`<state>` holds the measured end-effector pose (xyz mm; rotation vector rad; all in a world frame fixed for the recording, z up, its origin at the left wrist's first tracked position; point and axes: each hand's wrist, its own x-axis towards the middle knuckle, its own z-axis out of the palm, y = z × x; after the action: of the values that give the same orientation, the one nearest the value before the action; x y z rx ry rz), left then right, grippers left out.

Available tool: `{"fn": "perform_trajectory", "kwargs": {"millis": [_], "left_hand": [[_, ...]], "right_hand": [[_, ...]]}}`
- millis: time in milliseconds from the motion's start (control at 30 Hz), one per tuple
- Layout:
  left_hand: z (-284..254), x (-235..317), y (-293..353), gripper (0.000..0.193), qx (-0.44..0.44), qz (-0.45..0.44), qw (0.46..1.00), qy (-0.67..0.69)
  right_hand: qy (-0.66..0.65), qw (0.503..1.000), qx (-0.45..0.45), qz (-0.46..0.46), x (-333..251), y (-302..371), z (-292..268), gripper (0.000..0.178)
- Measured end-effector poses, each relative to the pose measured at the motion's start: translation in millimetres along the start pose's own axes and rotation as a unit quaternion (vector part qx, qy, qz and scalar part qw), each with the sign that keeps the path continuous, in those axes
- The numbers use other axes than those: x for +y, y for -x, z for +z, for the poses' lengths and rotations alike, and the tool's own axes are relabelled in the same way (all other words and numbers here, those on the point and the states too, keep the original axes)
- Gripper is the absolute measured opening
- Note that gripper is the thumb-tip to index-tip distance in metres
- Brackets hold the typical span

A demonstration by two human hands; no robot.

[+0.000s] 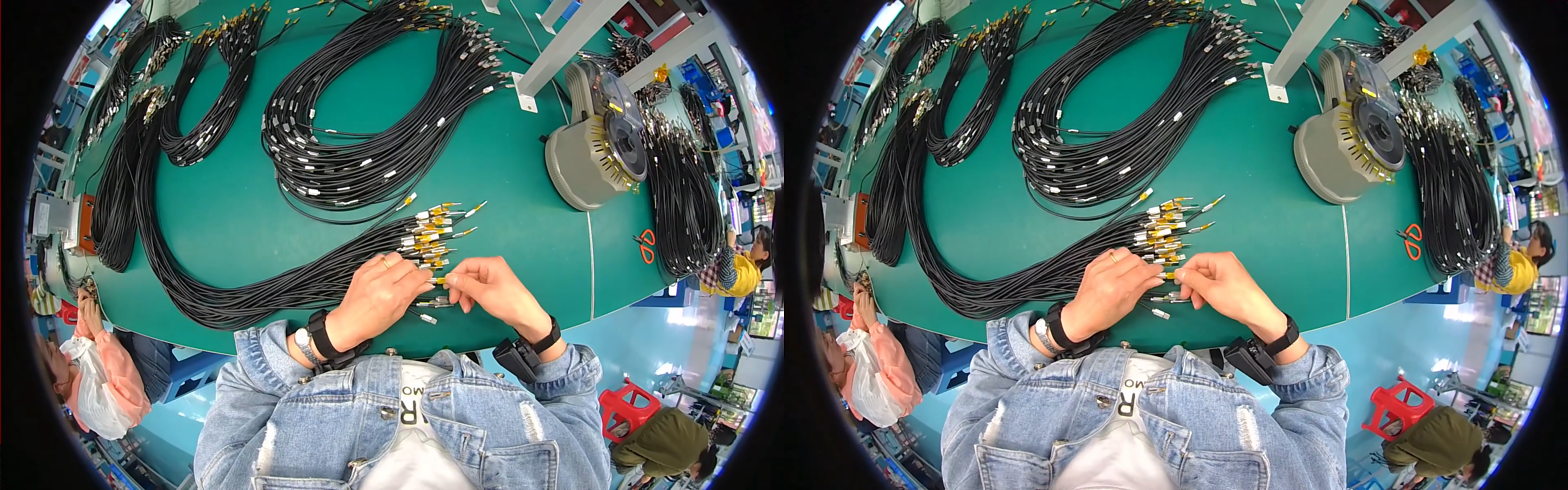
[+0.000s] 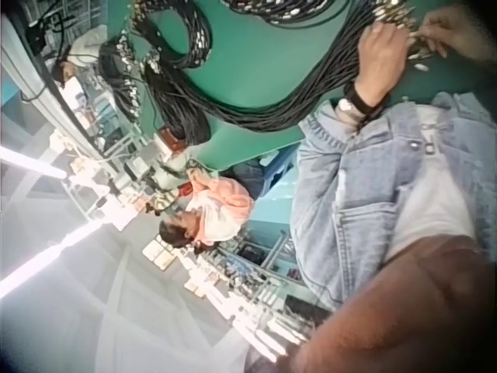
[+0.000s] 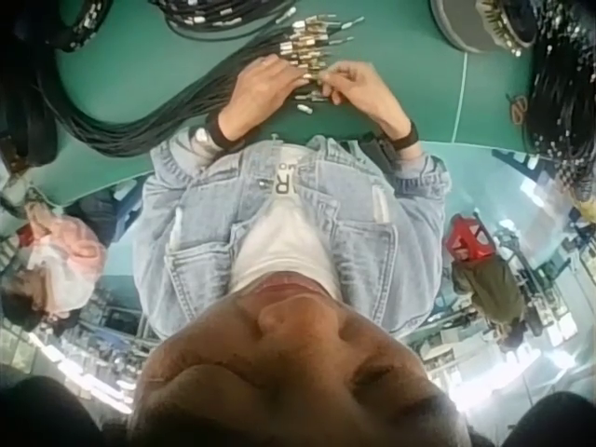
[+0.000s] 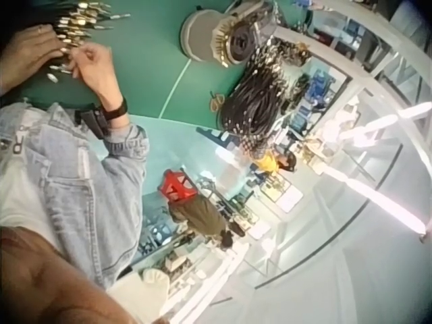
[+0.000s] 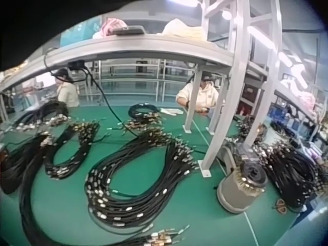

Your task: The person sorts through a bundle of black cables by hand, sliding small white components onto the yellow connectors at each cable end. They handle the connectors one at a time before moving them aside to repeat the process.

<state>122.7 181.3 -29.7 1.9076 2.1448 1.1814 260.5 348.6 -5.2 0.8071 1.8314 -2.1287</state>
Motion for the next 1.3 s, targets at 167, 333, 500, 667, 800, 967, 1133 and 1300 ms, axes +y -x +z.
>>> {"fn": "perform_trajectory", "kwargs": {"millis": [167,333,500,667,800,967,1133,1300], "left_hand": [[0.4,-0.2,-1.2,0.020,-0.001,0.013,1.000,0.001],[3.4,-0.9,1.9,0.020,-0.003,0.010,1.000,0.025],[9.3,0.9,4.4,0.021,0.002,0.021,0.998,0.061],[8.6,4.8,5.4,0.023,-0.012,0.017,0.998,0.065],[9.5,8.0,4.8,0.023,-0.016,0.017,0.998,0.051],[8.4,10.3,7.8,0.023,-0.029,0.010,0.996,0.085],[-12.6,1.4,17.4,0.019,-0.039,-0.035,0.998,0.016],[-26.8,-6.7,29.4,0.015,-0.089,-0.042,0.993,-0.066]], "right_hand": [[0.022,1.000,0.001,0.001,-3.4,3.3,2.8,0.018],[0.016,1.000,0.007,-0.005,-2.8,5.2,5.4,0.018],[0.016,1.000,-0.004,-0.007,-0.1,6.0,5.6,0.018],[0.015,1.000,-0.011,-0.007,3.5,6.9,7.7,0.019],[0.022,1.000,-0.011,-0.010,6.6,7.1,7.3,0.019],[0.006,1.000,-0.026,0.001,16.1,12.0,7.0,0.021],[0.118,0.989,-0.076,0.051,9.6,21.5,4.5,0.019],[0.297,0.950,0.078,-0.052,7.9,14.3,2.5,0.011]]}}
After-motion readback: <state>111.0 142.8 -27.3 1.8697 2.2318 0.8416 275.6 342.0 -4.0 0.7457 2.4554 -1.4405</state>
